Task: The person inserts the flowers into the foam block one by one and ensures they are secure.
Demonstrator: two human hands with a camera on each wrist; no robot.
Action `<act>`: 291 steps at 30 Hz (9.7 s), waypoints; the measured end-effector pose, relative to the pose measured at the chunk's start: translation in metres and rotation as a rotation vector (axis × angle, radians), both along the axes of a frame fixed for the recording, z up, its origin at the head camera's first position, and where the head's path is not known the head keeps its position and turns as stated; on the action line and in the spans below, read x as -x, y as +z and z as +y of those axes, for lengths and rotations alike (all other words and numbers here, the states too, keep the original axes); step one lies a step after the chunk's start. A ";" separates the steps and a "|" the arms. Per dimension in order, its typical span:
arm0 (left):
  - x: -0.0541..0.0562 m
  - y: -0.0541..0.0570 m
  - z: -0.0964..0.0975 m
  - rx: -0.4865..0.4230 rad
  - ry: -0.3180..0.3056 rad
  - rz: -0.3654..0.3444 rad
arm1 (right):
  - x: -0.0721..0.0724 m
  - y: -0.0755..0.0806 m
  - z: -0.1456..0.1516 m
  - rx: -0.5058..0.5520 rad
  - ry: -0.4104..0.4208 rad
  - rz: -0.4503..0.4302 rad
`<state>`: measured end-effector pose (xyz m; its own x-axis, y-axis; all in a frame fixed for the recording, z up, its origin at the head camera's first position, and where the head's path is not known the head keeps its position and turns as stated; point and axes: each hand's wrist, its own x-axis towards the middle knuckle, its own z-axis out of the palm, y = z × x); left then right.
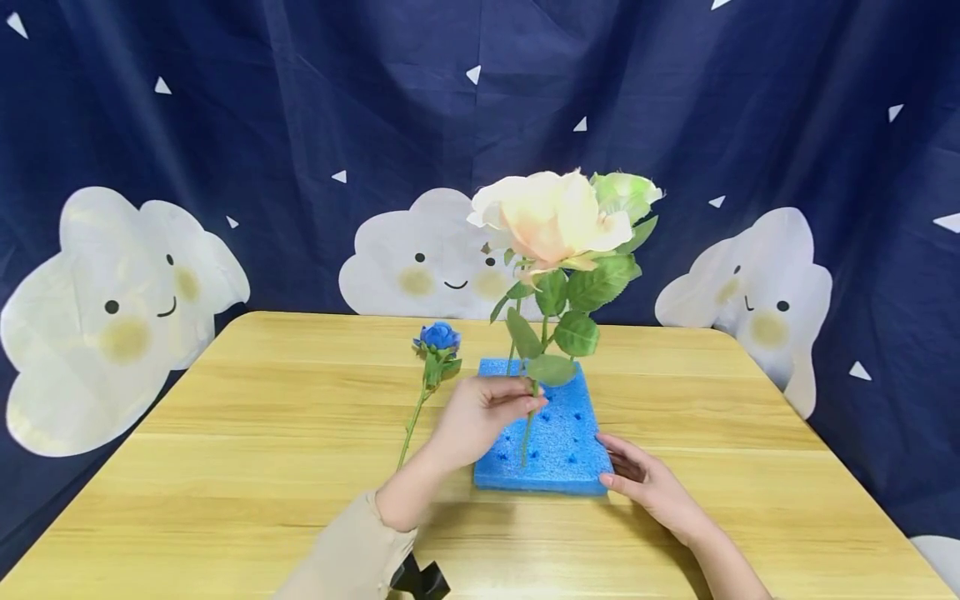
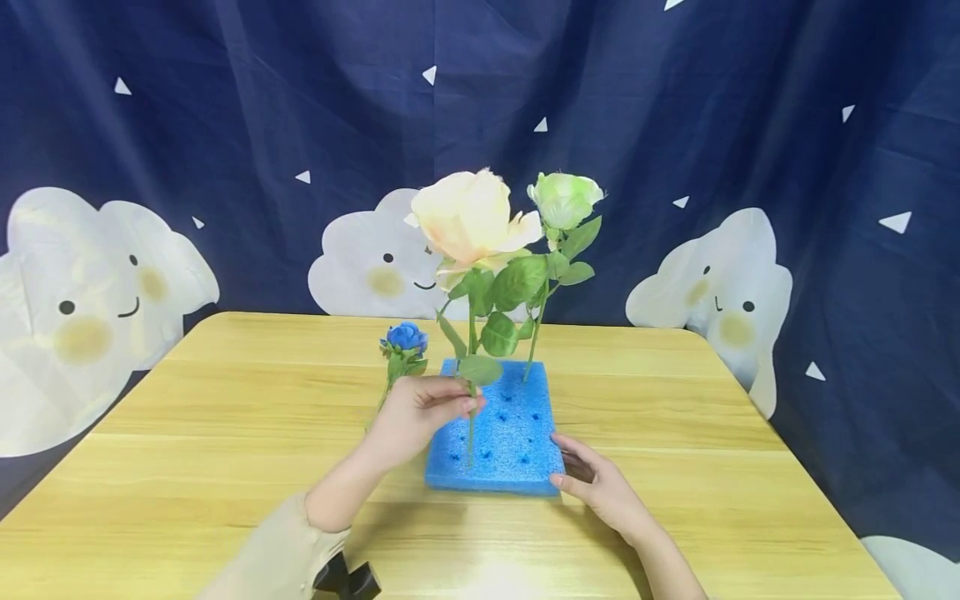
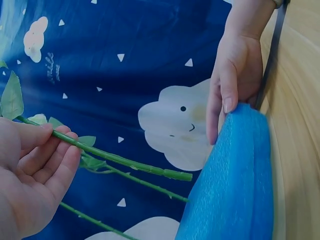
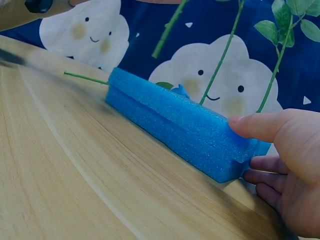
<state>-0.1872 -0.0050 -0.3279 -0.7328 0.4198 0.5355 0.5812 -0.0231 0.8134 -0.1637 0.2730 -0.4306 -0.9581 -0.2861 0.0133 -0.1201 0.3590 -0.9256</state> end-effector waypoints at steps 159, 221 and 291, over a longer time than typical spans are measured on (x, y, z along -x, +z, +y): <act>0.058 -0.053 -0.079 0.097 0.492 -0.465 | 0.000 0.000 0.000 0.003 0.032 0.079; 0.064 -0.085 -0.117 0.070 0.157 -0.827 | -0.001 0.001 0.000 0.004 0.038 0.085; 0.034 -0.015 -0.031 -0.026 0.106 -0.158 | 0.000 0.000 0.001 -0.011 0.034 0.092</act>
<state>-0.2214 -0.0362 -0.3433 -0.8482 0.3229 0.4199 0.4464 0.0089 0.8948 -0.1632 0.2737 -0.4308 -0.9428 -0.3187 0.0981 -0.2170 0.3631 -0.9061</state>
